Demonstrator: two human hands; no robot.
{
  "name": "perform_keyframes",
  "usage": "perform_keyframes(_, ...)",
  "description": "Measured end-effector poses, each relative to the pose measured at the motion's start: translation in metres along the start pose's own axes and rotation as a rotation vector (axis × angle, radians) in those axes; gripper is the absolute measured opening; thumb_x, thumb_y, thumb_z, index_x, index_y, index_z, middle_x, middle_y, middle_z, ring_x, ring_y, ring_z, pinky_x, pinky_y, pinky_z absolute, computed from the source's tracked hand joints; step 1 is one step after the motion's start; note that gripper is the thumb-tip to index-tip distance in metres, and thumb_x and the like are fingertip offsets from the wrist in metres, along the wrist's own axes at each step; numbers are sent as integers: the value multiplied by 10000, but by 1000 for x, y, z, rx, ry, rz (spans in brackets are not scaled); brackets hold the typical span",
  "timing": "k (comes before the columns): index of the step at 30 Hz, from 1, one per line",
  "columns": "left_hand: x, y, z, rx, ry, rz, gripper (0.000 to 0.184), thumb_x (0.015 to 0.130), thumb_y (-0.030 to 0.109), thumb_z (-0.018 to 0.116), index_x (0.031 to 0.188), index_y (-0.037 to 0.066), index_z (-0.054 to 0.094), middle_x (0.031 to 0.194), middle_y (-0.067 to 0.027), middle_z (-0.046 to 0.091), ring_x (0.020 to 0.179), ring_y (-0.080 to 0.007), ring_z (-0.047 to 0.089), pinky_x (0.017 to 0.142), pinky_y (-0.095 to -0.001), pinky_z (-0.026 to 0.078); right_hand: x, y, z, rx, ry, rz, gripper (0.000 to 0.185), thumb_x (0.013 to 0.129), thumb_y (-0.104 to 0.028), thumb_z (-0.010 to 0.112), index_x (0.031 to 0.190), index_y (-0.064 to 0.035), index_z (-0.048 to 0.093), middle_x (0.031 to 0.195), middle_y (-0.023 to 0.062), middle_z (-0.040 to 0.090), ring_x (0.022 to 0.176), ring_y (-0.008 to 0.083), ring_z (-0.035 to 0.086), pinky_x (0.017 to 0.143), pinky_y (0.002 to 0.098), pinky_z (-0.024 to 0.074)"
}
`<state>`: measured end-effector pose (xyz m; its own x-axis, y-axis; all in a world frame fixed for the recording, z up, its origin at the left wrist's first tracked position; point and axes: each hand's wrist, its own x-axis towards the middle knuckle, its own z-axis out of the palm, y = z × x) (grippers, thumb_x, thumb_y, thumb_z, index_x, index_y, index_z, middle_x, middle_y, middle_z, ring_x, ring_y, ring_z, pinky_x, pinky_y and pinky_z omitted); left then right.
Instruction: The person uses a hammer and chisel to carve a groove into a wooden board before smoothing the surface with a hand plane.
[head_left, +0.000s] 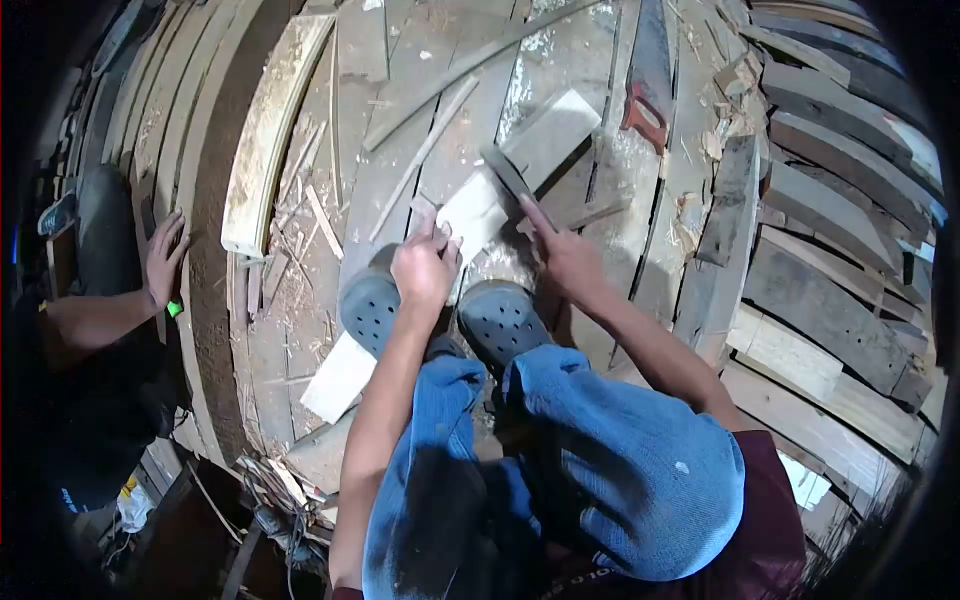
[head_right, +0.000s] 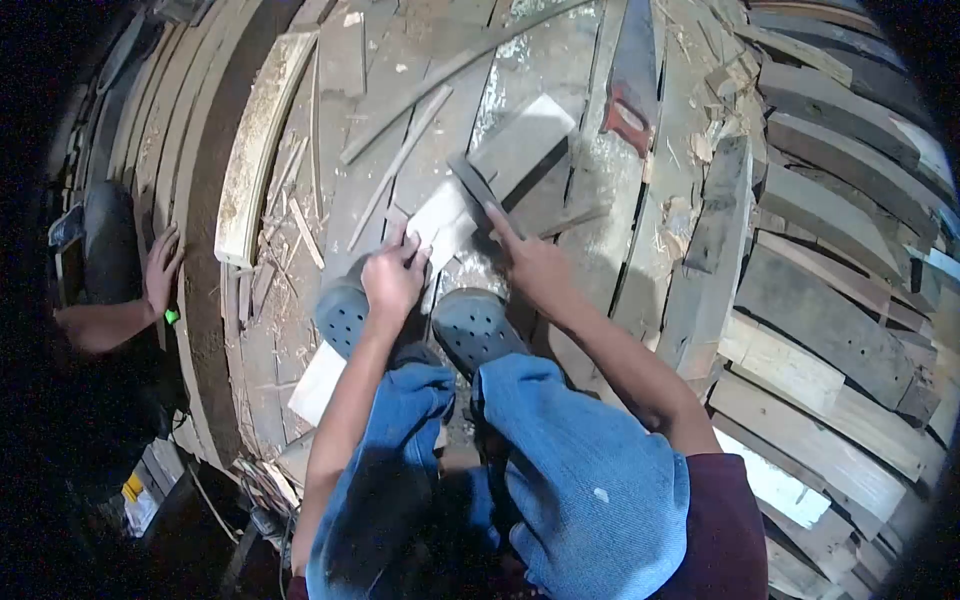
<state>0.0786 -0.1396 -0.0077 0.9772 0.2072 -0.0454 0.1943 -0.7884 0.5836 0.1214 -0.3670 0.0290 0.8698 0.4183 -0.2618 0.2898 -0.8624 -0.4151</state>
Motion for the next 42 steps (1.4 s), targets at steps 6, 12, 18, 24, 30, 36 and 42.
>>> perform_keyframes(6, 3, 2, -5, -12, 26, 47, 222, 768, 186, 749, 958, 70, 740, 1151, -112, 667, 893, -308, 669, 786, -384, 539, 1, -15, -21, -156, -265, 8, 856, 849, -78, 536, 1524, -390, 113, 753, 197, 628, 681, 372, 655, 575, 493, 526)
perform_keyframes(12, 5, 5, -4, -23, 8, 19, 223, 793, 212, 738, 966, 73, 743, 1199, -80, 650, 947, -297, 667, 823, -379, 534, -8, -28, -34, -233, -372, -104, 819, 851, -77, 539, 1529, -318, 149, 741, 198, 650, 631, 370, 660, 543, 490, 527)
perform_keyframes(18, 1, 0, -4, -17, -26, 24, 235, 783, 212, 741, 973, 74, 749, 1241, -65, 633, 978, -281, 663, 837, -356, 530, -27, -33, -12, -178, -344, -162, 837, 851, -97, 537, 1531, -346, 118, 674, 174, 634, 587, 344, 657, 514, 481, 518)
perform_keyframes(24, 2, 5, -6, -35, 14, 22, 206, 757, 162, 759, 931, 52, 747, 1225, -111, 640, 976, -277, 670, 849, -370, 530, -24, -19, -9, -133, -220, -65, 789, 879, -127, 536, 1526, -339, 138, 714, 198, 610, 601, 372, 624, 511, 490, 481)
perform_keyframes(30, -1, 3, -3, -19, 59, 46, 217, 772, 174, 747, 940, 37, 741, 1185, -128, 655, 967, -296, 669, 855, -385, 527, -12, -11, -28, -112, -175, 39, 791, 882, -117, 535, 1522, -367, 142, 693, 213, 605, 581, 393, 608, 541, 517, 487)
perform_keyframes(36, -4, 2, -3, -33, 33, 44, 189, 790, 158, 722, 937, 39, 737, 1159, -150, 662, 966, -305, 669, 844, -387, 531, 2, -1, -43, -135, -109, 76, 770, 891, -137, 542, 1520, -358, 158, 650, 197, 605, 602, 394, 628, 525, 510, 486)
perform_keyframes(42, 0, -1, -2, -49, 76, 95, 194, 786, 143, 715, 931, 15, 730, 1167, -160, 658, 958, -325, 668, 843, -399, 535, -7, -16, -38, -262, -211, -54, 826, 829, -78, 531, 1527, -312, 157, 662, 193, 623, 561, 365, 633, 485, 494, 487)
